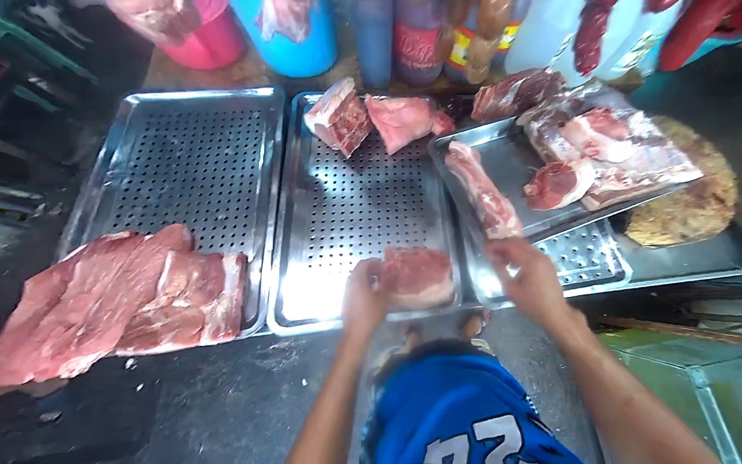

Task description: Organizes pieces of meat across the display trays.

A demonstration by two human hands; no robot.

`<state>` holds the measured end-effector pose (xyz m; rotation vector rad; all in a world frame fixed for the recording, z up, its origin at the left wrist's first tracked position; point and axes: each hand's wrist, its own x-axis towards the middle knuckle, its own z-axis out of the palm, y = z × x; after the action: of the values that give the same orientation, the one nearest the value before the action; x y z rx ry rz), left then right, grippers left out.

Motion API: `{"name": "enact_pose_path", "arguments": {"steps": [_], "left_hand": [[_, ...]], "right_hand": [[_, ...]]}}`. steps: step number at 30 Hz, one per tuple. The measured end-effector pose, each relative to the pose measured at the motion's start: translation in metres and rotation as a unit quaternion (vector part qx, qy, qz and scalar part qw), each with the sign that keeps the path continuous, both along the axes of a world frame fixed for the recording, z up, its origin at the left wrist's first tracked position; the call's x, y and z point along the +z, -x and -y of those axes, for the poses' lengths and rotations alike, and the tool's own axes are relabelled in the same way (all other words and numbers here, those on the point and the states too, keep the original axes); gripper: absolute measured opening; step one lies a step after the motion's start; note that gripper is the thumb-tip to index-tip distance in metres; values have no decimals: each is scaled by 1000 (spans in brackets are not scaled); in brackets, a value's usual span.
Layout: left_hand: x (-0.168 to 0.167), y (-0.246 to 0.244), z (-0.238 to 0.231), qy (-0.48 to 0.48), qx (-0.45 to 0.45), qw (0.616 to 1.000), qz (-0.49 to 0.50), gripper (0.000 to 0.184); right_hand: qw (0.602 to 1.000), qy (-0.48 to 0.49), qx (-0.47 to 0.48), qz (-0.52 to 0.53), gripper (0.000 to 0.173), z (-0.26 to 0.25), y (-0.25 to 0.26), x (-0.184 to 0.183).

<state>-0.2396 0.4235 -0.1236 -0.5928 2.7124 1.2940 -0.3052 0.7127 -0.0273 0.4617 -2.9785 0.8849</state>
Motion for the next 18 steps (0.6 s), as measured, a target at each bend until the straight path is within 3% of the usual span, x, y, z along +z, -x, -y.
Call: {"name": "enact_pose_path", "arguments": {"steps": [3,7,9,13,16,18], "left_hand": [[2,16,-4,9,-5,1000,18,31],[8,18,-7,18,-9,1000,-5,30],[9,11,-6,9,2,999,-37,29],[20,-10,-10,-43,29,996,-79,22],[34,-20,-20,-103,29,988,-112,21],[46,-23,-35,-185,3,976,-116,22]], "right_hand": [[990,-50,-132,-28,32,-66,88,31],[955,-138,-254,61,56,-122,179,29],[941,-194,-262,91,60,-119,187,28],[940,-254,-212,86,49,-100,177,25],[954,-229,-182,60,37,-88,164,39],[976,-146,-158,31,30,-75,152,61]]}}
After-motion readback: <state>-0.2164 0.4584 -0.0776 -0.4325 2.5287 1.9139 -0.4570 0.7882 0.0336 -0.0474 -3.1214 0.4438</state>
